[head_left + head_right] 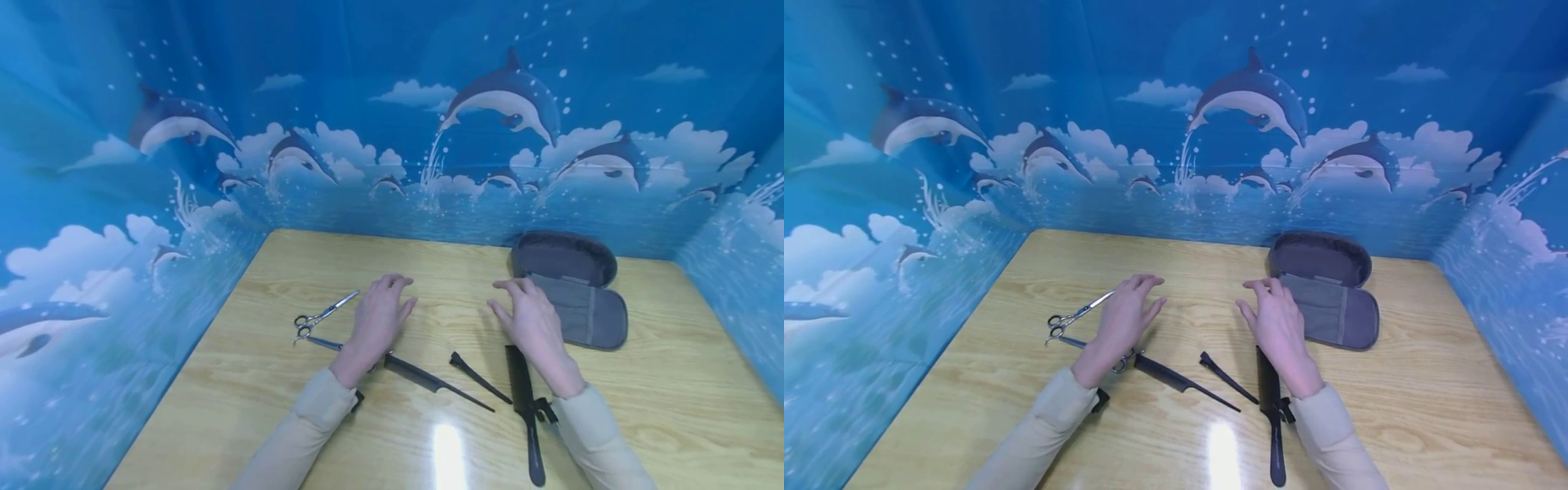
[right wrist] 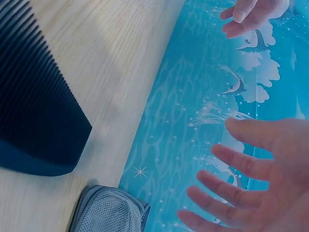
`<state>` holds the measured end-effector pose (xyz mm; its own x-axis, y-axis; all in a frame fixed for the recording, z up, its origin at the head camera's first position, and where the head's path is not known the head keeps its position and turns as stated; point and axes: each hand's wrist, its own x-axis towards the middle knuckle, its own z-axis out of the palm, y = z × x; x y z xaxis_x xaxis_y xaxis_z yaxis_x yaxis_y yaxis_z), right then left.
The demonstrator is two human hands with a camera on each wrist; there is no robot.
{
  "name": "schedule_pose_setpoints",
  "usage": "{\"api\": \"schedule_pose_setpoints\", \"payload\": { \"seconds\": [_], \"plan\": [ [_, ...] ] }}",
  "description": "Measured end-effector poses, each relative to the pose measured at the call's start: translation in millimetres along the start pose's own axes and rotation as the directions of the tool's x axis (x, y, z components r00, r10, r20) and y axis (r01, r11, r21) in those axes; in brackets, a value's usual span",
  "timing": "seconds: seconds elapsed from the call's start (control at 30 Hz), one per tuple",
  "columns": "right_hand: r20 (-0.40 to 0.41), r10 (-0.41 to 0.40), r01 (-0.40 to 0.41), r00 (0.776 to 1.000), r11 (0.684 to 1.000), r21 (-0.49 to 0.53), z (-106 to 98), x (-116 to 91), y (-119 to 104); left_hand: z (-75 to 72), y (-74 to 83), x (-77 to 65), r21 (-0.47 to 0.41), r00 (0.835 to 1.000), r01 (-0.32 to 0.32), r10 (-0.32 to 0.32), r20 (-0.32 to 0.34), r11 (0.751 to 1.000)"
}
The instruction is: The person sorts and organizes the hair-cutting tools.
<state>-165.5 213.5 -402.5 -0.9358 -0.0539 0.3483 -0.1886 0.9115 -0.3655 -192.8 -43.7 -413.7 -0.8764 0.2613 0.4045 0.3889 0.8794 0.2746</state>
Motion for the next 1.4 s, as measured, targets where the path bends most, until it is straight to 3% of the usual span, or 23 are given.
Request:
{"api": "schedule_pose_setpoints", "payload": {
  "seconds": [0.33,0.6,0.77,1.0,1.17,1.4],
  "plan": [
    [-0.093,0.003,0.0,0.996,1.0,0.025,-6.3,1.1,12.2,-0.5,24.5,13.4,-0.001,0.998,-0.061,0.061,0.034,0.998],
    [-0.065,0.015,-0.016,0.998,1.0,-0.019,-21.8,2.6,28.6,7.2,40.4,20.1,-0.038,0.994,-0.087,0.089,0.069,0.996],
    [-0.046,0.068,-0.069,0.997,0.997,-0.04,-35.1,0.1,43.9,9.3,60.3,26.9,-0.037,0.987,-0.122,0.126,0.104,0.992],
    [-0.13,0.07,-0.083,0.989,0.992,-0.094,-46.2,5.6,76.7,10.5,89.7,39.1,-0.06,0.978,-0.171,0.177,0.109,0.983],
    [-0.112,0.149,-0.16,0.982,0.982,-0.097,-57.4,19.7,107.7,13.9,99.8,49.5,-0.088,0.976,-0.175,0.185,0.118,0.981],
    [-0.066,0.252,-0.256,0.966,0.964,-0.074,-66.8,35.2,154.3,19.1,108.9,62.6,-0.106,0.954,-0.154,0.175,0.243,0.982]
  ]
}}
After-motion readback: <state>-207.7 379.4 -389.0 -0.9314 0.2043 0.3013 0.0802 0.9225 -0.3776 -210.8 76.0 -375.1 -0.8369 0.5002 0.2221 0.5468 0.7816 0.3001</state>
